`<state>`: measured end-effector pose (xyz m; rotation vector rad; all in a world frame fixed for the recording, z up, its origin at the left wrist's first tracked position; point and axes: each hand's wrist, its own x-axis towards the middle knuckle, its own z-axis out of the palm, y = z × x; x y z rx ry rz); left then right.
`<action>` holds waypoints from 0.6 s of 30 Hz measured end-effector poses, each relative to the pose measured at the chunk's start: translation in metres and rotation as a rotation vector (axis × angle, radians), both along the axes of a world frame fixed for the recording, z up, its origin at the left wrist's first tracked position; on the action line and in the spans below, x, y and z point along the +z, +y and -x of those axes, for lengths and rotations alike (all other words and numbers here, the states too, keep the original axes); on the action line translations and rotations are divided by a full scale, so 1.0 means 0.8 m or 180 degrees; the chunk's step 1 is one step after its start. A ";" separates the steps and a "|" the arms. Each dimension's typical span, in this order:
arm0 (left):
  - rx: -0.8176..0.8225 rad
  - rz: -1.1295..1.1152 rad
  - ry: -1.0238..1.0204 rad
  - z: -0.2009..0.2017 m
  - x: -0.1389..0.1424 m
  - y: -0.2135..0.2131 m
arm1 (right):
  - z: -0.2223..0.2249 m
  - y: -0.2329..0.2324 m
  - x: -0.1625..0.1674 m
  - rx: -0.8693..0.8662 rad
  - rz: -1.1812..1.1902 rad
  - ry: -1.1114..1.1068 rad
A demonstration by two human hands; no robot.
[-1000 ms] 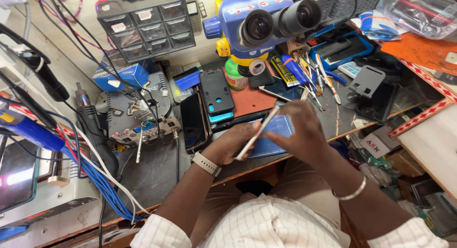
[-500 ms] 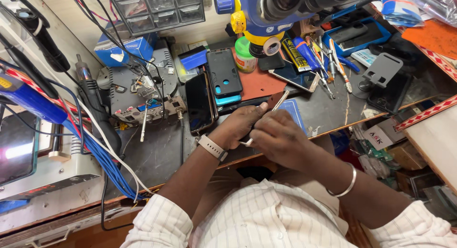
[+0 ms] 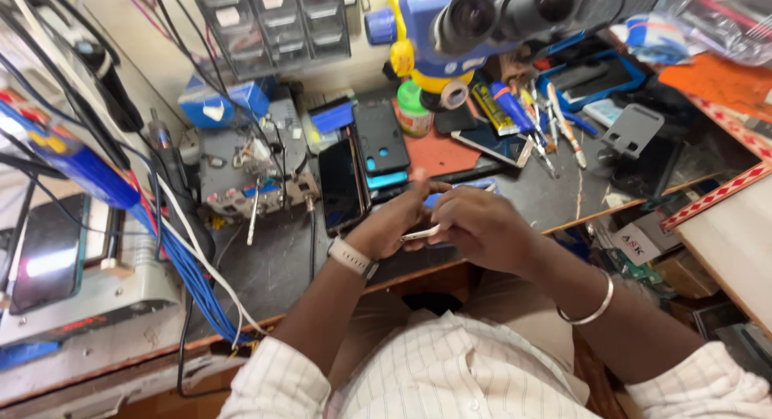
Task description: The person works at a cluttered repair bench, handling a smartphone and using a pry tool and screwdriver to open its casing. They unscrew components, separate the back cover from the phone body, and manipulate the exposed internal parts including the battery area.
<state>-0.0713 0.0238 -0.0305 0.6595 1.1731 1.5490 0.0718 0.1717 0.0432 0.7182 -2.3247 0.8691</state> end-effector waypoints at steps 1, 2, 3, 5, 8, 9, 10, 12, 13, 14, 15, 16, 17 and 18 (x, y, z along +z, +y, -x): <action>0.0298 -0.0163 0.0279 -0.001 0.008 -0.005 | 0.001 0.008 0.000 -0.0049 0.0405 0.0054; 0.0591 -0.0316 0.0536 -0.004 0.015 -0.011 | 0.001 0.015 0.000 -0.0106 0.0817 0.0100; 0.0887 -0.0463 0.0775 -0.011 0.022 -0.013 | 0.003 0.023 0.000 0.0116 0.1517 -0.0018; 0.1351 -0.1248 0.2139 -0.029 0.029 -0.014 | 0.007 0.034 -0.004 0.0611 0.2916 -0.0275; 0.0851 -0.1406 0.2676 -0.049 0.032 -0.007 | 0.009 0.042 -0.014 0.1633 0.4115 -0.0481; 0.0514 -0.1283 0.2592 -0.056 0.031 -0.004 | 0.008 0.043 -0.017 0.1621 0.4178 -0.0551; 0.0359 -0.1280 0.2044 -0.061 0.029 0.000 | 0.007 0.043 -0.020 0.1608 0.4236 -0.0617; 0.0020 -0.1285 0.0989 -0.065 0.027 0.011 | 0.003 0.048 -0.022 0.1601 0.4069 -0.0685; 0.0092 -0.1158 0.1243 -0.063 0.026 0.013 | 0.001 0.051 -0.022 0.1594 0.3852 -0.0686; 0.0152 -0.1032 0.1490 -0.062 0.025 0.013 | -0.002 0.055 -0.022 0.1569 0.3637 -0.0681; 0.0211 -0.0904 0.1730 -0.060 0.025 0.015 | -0.004 0.059 -0.022 0.1414 0.3442 -0.0644; 0.0291 -0.0933 0.1895 -0.057 0.025 0.016 | -0.005 0.062 -0.022 0.1259 0.3254 -0.0620; 0.0377 -0.0956 0.2047 -0.057 0.024 0.016 | -0.006 0.063 -0.024 0.1103 0.3074 -0.0611; 0.0472 -0.0972 0.2187 -0.058 0.022 0.016 | -0.006 0.064 -0.026 0.1040 0.3124 -0.0655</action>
